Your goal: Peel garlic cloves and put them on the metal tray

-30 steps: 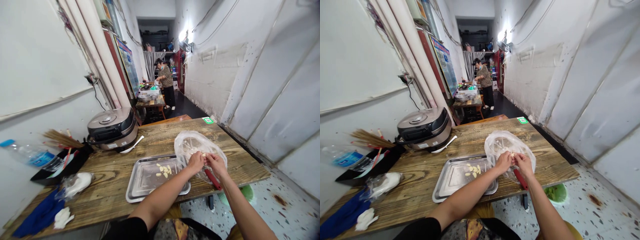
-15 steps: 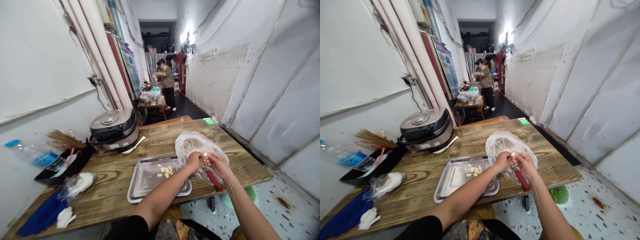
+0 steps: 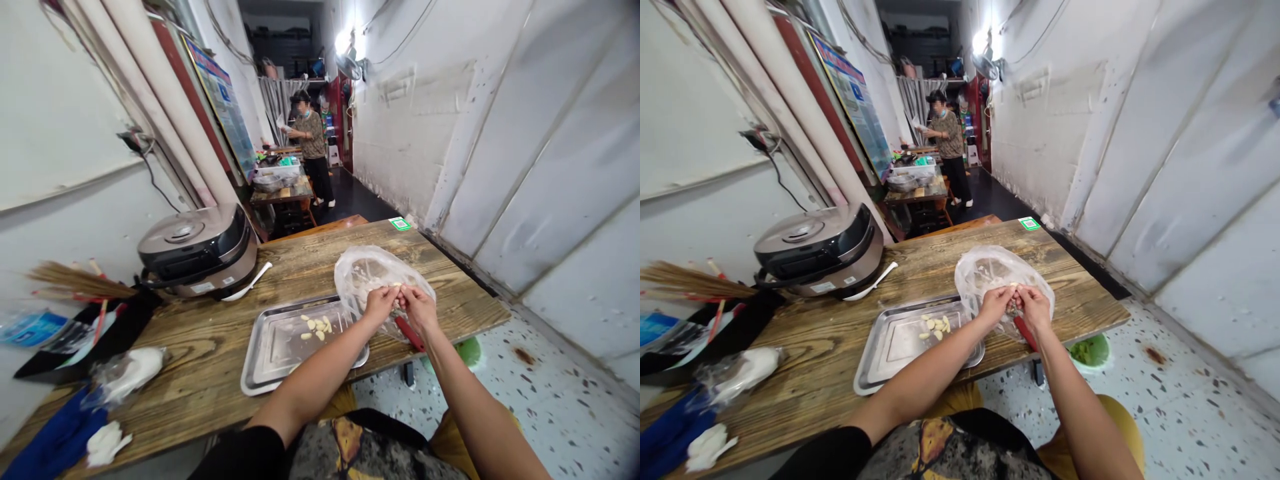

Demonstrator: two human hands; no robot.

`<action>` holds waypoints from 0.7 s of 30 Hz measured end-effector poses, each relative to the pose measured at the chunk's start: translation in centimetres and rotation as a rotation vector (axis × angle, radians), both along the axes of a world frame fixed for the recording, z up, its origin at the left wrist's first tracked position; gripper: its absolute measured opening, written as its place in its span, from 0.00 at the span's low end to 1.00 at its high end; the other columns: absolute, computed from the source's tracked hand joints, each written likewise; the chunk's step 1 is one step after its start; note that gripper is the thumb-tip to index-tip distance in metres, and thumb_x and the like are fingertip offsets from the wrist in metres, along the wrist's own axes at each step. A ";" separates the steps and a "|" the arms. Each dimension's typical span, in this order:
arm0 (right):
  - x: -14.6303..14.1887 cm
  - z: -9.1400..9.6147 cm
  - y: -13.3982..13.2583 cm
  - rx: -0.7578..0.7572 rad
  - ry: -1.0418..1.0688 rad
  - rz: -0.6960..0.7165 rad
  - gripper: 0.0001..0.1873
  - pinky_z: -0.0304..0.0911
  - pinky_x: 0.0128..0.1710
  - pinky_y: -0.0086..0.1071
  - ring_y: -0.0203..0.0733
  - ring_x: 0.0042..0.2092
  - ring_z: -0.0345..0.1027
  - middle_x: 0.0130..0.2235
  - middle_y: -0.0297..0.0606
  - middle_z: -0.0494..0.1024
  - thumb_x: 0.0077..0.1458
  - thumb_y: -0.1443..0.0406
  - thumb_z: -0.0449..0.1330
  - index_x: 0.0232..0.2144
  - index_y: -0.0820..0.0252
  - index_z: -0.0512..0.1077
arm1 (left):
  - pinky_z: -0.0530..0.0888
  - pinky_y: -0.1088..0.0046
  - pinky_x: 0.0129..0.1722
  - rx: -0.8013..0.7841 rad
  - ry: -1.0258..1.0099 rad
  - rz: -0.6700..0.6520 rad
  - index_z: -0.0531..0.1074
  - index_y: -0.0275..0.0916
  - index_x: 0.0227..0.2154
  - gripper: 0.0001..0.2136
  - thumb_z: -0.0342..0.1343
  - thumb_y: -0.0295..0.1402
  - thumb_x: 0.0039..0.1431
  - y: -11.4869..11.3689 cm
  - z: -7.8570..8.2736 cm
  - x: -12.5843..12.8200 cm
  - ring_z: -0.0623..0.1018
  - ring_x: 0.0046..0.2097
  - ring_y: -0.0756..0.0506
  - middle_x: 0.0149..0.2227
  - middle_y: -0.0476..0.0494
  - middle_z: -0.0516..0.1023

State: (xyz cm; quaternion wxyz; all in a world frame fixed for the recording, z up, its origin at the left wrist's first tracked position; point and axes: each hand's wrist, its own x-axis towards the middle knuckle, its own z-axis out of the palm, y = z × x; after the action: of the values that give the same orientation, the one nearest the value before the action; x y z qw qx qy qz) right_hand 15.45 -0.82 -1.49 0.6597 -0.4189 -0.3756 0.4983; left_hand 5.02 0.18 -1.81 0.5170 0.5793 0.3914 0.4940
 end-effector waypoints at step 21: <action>-0.1 -0.2 -0.1 -0.190 -0.235 -0.155 0.16 0.39 0.12 0.28 0.30 0.13 0.41 0.10 0.25 0.54 0.44 0.54 0.57 0.16 0.57 0.62 | 0.62 0.78 0.22 -0.176 -0.200 0.039 0.77 0.33 0.31 0.16 0.58 0.42 0.45 -0.5 0.8 0.6 0.65 0.22 0.53 0.18 0.49 0.69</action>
State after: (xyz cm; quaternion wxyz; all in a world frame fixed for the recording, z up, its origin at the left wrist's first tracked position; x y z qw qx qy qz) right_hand 15.35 -0.94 -1.65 0.6052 -0.5624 -0.3678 0.4269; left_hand 5.61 -0.34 -1.01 0.5924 0.4719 0.3911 0.5229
